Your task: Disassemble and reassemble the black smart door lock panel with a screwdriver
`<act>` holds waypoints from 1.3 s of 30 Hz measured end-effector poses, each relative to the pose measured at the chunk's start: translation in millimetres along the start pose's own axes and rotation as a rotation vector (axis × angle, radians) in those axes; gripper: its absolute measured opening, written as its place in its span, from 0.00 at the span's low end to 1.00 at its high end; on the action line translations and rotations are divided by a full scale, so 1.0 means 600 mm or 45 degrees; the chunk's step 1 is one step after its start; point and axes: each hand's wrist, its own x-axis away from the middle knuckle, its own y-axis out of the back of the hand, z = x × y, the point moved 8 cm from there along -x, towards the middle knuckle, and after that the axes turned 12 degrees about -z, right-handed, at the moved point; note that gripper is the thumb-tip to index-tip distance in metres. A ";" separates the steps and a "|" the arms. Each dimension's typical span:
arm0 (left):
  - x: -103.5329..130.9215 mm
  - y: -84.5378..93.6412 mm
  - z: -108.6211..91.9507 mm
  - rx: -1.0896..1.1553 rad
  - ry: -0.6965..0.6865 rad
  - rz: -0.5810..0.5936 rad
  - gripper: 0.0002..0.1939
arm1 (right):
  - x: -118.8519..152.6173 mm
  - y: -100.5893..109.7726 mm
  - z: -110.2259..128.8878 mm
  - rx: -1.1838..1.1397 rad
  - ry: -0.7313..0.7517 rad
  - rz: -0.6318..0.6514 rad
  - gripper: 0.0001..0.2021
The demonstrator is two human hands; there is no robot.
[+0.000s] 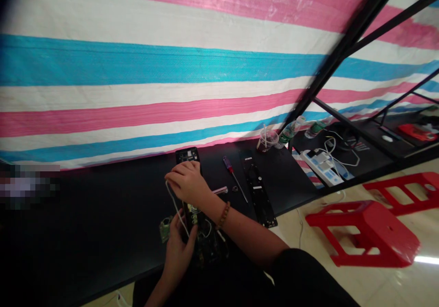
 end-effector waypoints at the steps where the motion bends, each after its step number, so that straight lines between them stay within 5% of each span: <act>1: -0.003 0.004 0.002 0.008 0.028 -0.033 0.33 | 0.007 -0.006 0.011 -0.040 0.057 0.075 0.10; 4: -0.013 0.014 0.002 0.060 0.122 -0.096 0.33 | 0.037 -0.002 0.012 -0.069 0.053 0.107 0.17; 8: -0.016 0.014 -0.006 0.081 0.213 -0.072 0.39 | 0.076 0.053 -0.067 0.195 -0.400 -0.203 0.13; 10: -0.015 0.011 -0.011 0.072 0.218 -0.071 0.42 | 0.086 0.064 -0.094 0.277 -0.517 -0.185 0.16; 14: -0.010 -0.007 -0.020 0.137 0.146 -0.007 0.41 | 0.071 0.054 -0.105 0.244 -0.491 0.037 0.22; 18: -0.007 -0.011 -0.013 0.124 0.133 -0.025 0.39 | 0.047 0.041 -0.105 0.227 -0.496 0.162 0.19; 24: -0.005 -0.010 -0.014 0.128 0.102 -0.027 0.40 | 0.026 0.027 -0.116 0.301 -0.470 0.067 0.09; 39: -0.002 -0.012 -0.014 0.138 0.058 -0.038 0.40 | 0.049 0.031 -0.100 0.244 -0.241 -0.201 0.13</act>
